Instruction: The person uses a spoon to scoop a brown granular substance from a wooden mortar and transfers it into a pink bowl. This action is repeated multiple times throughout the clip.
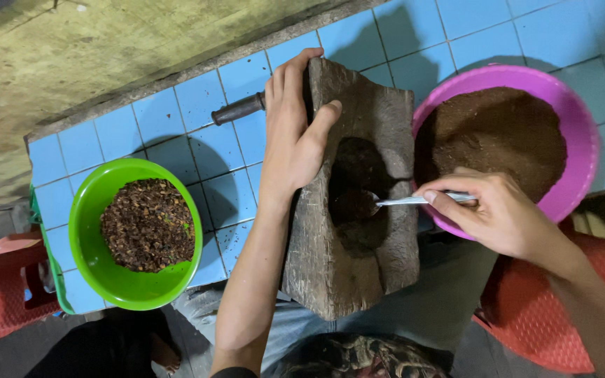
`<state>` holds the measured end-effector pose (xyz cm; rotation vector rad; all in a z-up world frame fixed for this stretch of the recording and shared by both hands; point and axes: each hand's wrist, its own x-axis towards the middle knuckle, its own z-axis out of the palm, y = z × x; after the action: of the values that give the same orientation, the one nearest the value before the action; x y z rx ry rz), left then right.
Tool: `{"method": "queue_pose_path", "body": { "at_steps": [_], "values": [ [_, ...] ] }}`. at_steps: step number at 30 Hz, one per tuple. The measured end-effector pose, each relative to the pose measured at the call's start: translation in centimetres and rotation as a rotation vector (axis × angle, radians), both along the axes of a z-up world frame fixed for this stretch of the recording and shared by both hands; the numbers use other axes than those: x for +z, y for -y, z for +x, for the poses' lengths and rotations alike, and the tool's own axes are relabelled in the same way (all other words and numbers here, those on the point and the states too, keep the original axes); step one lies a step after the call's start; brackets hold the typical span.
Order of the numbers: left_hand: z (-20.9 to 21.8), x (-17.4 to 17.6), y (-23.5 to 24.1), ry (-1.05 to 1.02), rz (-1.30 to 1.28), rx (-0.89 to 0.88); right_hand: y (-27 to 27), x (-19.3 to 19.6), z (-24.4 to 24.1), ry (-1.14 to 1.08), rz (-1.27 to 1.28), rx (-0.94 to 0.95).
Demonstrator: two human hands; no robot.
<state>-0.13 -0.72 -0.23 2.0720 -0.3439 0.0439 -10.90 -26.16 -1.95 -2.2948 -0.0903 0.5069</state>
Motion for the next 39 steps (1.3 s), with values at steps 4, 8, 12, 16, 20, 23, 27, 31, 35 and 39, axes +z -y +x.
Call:
{"method": "queue_pose_path", "body": {
  "at_steps": [4,8,12,16,20,23,27,31,35,39],
  "values": [
    [-0.1,0.2,0.1,-0.004,-0.008,-0.007,0.8,-0.3,-0.7,-0.008,0.051,-0.004],
    [-0.1,0.4,0.2,-0.016,-0.009,-0.025,1.6,0.2,-1.0,-0.005,0.117,-0.042],
    [-0.1,0.5,0.0,-0.009,0.006,-0.032,4.5,-1.1,-1.8,0.015,0.106,-0.025],
    [0.2,-0.2,-0.9,0.019,0.011,-0.051,6.9,0.5,-2.8,-0.192,-0.014,-0.270],
    [0.0,0.0,-1.4,-0.062,-0.025,-0.044,9.7,-1.2,-4.8,0.063,-0.021,-0.311],
    [-0.1,0.3,-1.5,-0.106,-0.042,-0.021,10.4,-2.9,-5.9,0.079,-0.016,-0.389],
    [-0.2,0.3,-1.7,-0.122,-0.047,-0.003,10.4,-7.6,-6.9,0.251,-0.399,-0.240],
    [-0.2,0.2,-1.7,-0.104,-0.048,-0.007,9.8,-9.0,-7.6,0.540,-0.578,-0.066],
    [-0.1,0.2,-1.5,-0.096,-0.045,-0.013,10.3,-9.0,-7.8,0.682,-0.846,0.052],
    [-0.2,0.1,-1.5,-0.069,-0.019,-0.030,9.6,-8.4,-7.6,0.681,-0.592,-0.099]
  ]
}}
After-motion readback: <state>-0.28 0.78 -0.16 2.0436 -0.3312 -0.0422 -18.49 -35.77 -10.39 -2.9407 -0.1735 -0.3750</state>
